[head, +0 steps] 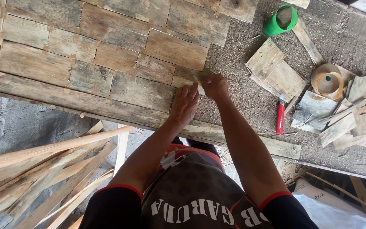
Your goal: Fitting and securing small wood pieces onto a larger panel using a utility knife and tape.
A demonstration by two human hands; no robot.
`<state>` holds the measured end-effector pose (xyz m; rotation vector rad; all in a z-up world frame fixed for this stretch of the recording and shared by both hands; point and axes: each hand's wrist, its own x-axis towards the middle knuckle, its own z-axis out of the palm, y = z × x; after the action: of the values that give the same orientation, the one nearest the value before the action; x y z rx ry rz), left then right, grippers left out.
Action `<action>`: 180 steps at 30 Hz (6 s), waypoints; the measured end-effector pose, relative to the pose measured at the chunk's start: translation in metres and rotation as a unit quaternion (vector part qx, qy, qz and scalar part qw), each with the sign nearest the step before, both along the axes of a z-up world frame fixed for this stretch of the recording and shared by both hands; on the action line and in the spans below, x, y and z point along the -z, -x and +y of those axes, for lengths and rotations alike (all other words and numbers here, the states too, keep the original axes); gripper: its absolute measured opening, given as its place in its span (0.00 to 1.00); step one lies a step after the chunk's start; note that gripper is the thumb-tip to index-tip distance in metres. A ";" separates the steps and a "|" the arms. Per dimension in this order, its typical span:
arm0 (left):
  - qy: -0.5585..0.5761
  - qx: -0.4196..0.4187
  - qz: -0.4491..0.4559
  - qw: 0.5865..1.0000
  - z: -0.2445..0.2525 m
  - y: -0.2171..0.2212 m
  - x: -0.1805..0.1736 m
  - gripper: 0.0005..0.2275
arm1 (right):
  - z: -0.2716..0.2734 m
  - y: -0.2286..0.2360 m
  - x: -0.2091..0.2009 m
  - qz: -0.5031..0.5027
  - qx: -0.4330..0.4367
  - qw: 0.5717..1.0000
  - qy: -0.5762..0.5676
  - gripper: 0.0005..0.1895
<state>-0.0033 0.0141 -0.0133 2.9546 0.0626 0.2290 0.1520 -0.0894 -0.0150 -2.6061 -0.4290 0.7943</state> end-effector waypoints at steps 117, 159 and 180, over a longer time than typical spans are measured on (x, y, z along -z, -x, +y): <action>0.029 -0.002 0.106 0.994 0.013 -0.008 0.001 0.38 | -0.051 0.063 -0.020 -0.243 -0.201 0.946 0.078 0.41; 0.604 -0.173 0.043 0.777 -0.036 -0.021 -0.085 0.13 | -0.097 0.060 -0.080 0.173 0.224 0.851 -0.443 0.11; 0.763 -0.229 0.000 0.604 -0.101 -0.281 -0.068 0.06 | -0.139 -0.173 -0.114 -0.127 0.028 0.916 -0.379 0.04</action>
<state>0.2780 -0.0866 0.0545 1.1336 0.6426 0.1088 0.3248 -0.2288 0.0993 -1.9642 -0.5890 0.1875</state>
